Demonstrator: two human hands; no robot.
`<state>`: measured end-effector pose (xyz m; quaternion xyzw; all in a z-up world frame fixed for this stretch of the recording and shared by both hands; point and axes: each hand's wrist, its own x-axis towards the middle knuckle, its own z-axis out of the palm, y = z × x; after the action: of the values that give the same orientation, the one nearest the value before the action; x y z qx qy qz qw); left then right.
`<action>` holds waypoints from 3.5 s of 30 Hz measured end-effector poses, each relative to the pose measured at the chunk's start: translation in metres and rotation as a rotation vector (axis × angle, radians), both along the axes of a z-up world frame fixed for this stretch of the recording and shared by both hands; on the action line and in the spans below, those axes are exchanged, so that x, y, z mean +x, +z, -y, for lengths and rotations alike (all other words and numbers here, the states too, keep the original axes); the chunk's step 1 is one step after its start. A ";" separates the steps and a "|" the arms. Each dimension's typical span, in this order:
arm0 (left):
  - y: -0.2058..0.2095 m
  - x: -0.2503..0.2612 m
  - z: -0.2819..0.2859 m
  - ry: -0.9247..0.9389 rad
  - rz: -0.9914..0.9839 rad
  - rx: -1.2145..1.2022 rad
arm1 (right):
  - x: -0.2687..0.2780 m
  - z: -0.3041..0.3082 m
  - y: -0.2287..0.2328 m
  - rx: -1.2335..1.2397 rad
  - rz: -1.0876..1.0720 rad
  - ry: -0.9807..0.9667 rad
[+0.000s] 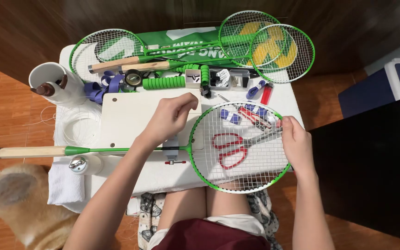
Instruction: Repairing a badminton racket by adjusting the strings and applying electrical tape to the frame.
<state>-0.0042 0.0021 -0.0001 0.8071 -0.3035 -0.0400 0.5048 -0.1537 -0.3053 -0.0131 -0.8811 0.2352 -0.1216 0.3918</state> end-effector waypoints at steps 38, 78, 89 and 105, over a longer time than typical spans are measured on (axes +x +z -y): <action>-0.078 -0.158 -0.025 0.354 0.906 0.102 | -0.102 0.034 -0.054 -0.073 0.209 -0.117; -0.026 -0.019 0.010 -0.033 -0.440 -0.233 | -0.148 0.065 -0.077 0.054 0.024 -0.024; -0.057 0.007 0.029 -0.188 -0.870 -0.966 | -0.073 -0.003 -0.038 0.677 0.225 -0.210; -0.032 -0.002 -0.002 -0.086 -0.506 -0.520 | -0.048 0.005 -0.032 0.487 0.165 -0.162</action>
<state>-0.0066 0.0043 -0.0326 0.6029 -0.2027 -0.1810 0.7501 -0.2017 -0.3098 -0.0455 -0.7264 0.2945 -0.1635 0.5991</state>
